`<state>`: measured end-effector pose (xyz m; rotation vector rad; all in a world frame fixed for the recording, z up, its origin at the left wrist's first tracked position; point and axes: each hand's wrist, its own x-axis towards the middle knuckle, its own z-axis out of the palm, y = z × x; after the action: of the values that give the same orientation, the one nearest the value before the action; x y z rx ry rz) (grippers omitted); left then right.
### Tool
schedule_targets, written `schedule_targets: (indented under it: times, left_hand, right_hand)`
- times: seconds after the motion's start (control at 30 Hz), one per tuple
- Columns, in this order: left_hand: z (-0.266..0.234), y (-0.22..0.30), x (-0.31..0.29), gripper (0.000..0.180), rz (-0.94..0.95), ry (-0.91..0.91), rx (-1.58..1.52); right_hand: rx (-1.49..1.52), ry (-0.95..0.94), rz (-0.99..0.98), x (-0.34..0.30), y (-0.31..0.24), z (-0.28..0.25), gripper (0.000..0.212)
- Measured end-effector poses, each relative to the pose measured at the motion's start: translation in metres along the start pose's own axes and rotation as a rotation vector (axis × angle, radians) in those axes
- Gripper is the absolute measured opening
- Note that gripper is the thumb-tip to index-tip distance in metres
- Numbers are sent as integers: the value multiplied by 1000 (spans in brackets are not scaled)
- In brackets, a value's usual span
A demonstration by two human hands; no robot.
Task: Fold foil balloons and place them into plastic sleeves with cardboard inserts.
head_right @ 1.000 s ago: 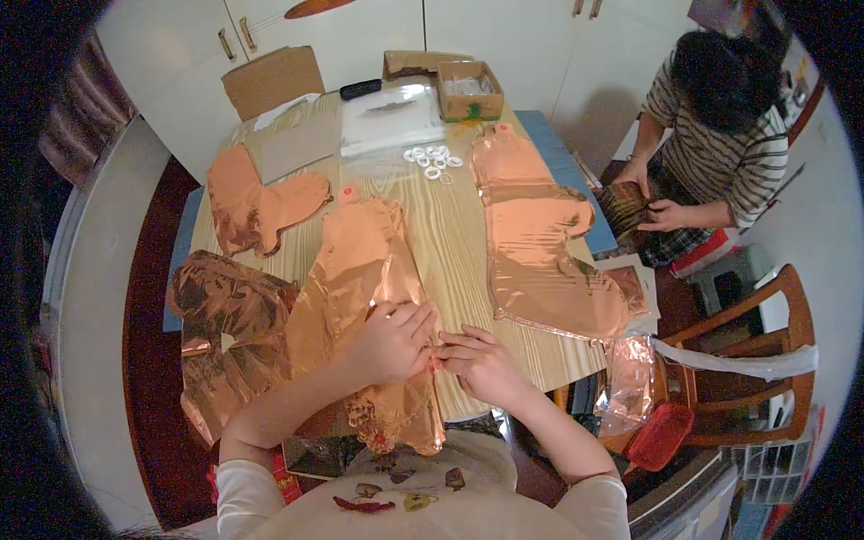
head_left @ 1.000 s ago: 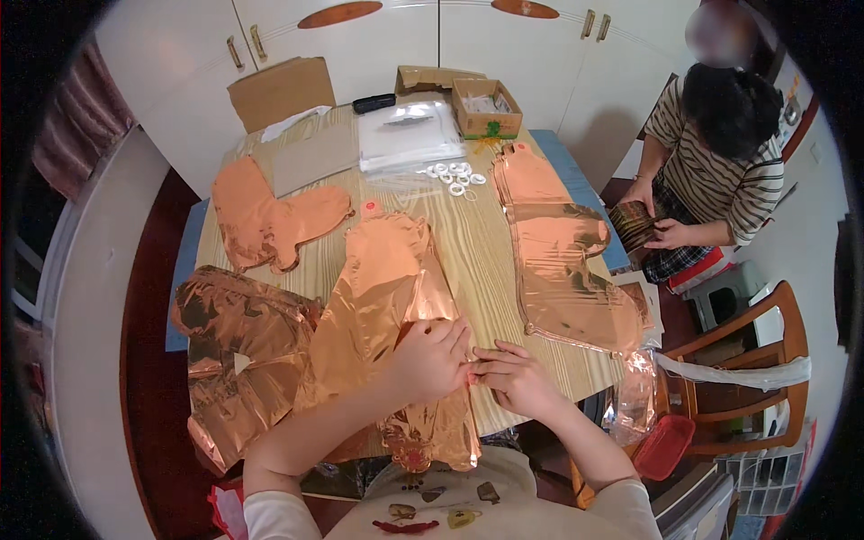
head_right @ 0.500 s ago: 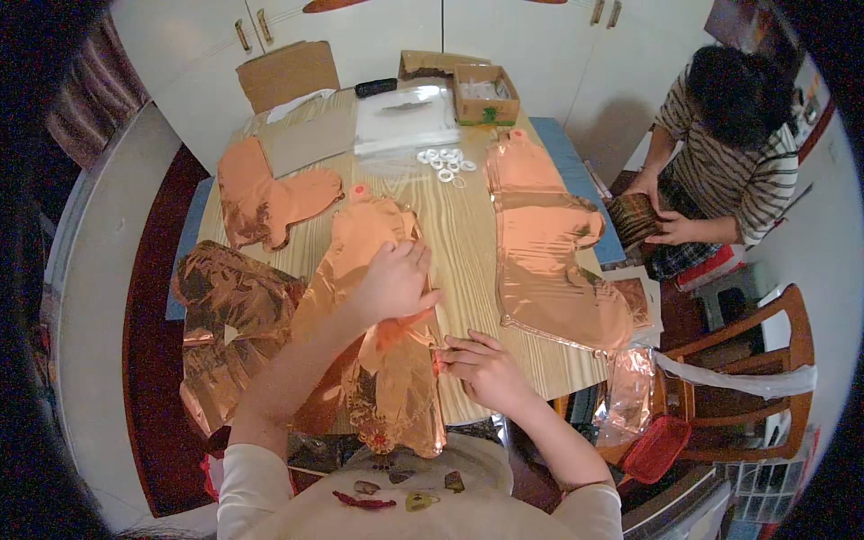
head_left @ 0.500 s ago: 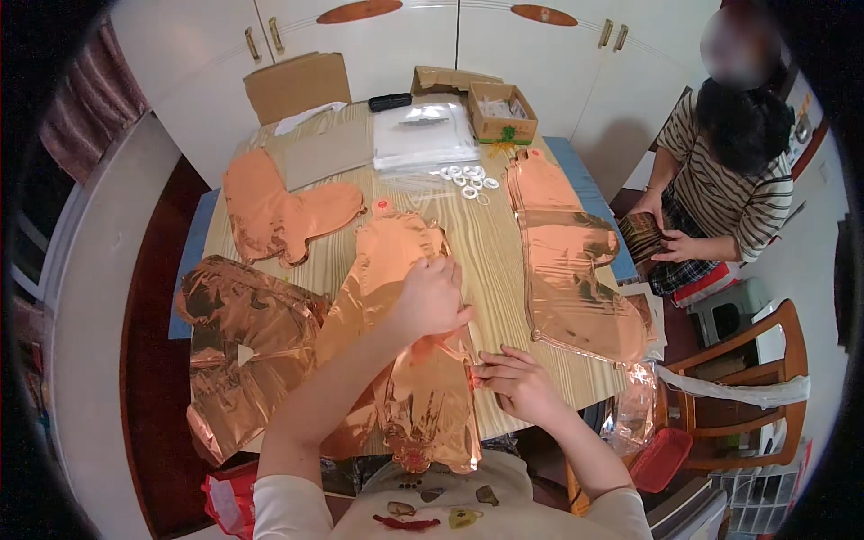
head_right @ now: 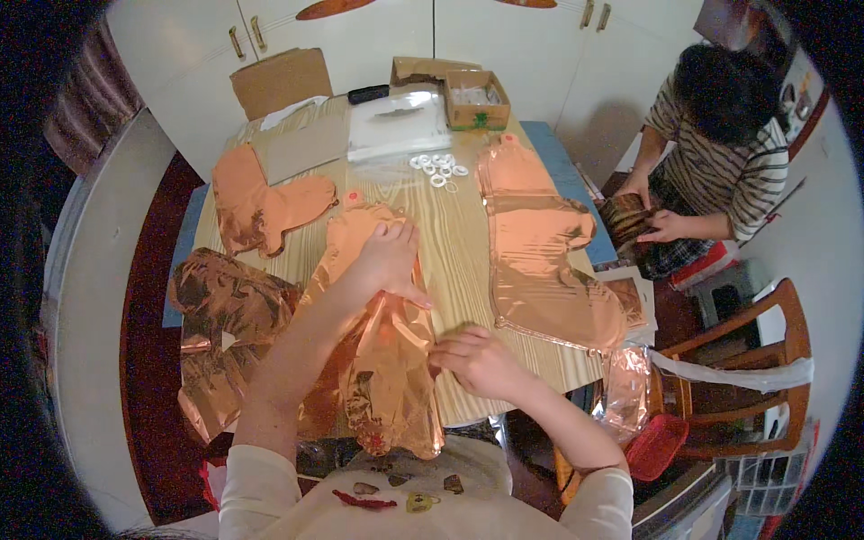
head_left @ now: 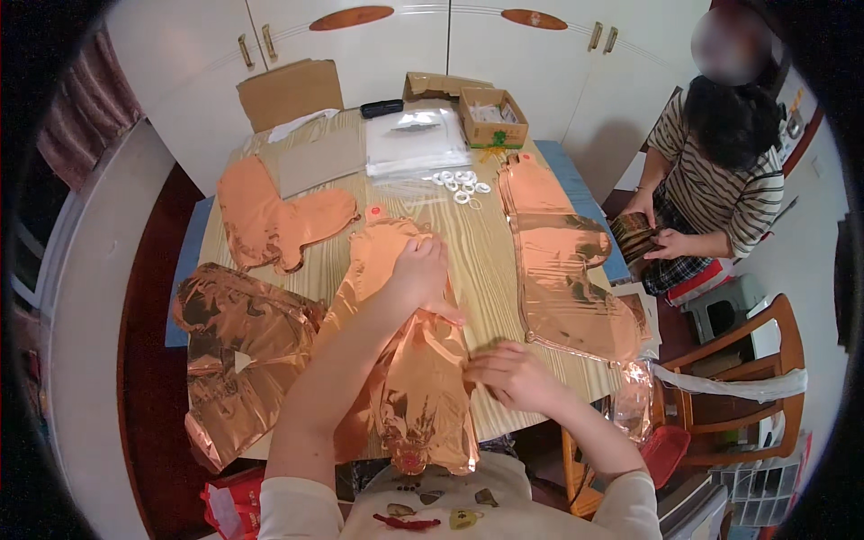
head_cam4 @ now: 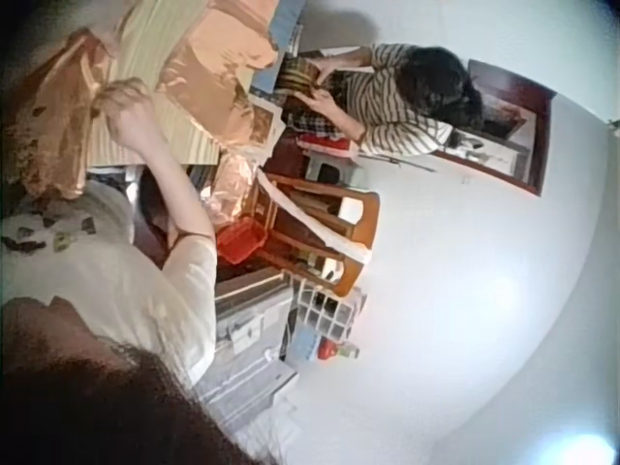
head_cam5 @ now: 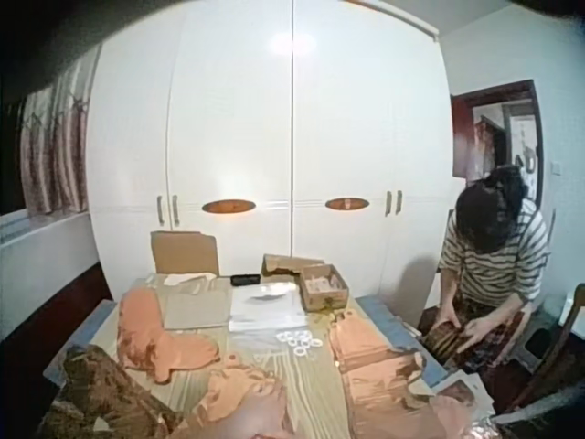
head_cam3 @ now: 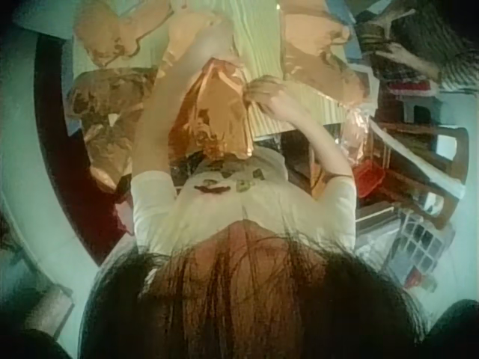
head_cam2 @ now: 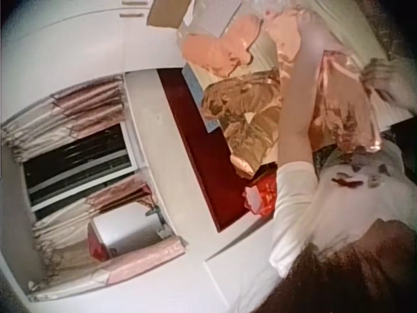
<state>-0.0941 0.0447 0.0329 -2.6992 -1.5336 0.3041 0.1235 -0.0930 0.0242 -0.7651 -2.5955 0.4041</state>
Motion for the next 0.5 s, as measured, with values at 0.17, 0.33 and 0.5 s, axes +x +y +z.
schedule_targets:
  times: [0.17, 0.33, 0.5]
  left_hand:
    - [-4, 1, 0, 144, -12, -35, -6]
    - [-3, 1, 0, 145, -15, -42, 7]
    - [0, 0, 1, 148, -6, 9, 14]
  right_hand:
    - [-194, -4, -132, 9, 14, 1, 30]
    - [-172, -75, -173, -3, 16, -3, 35]
    - [-151, -122, -176, -12, 10, -8, 40]
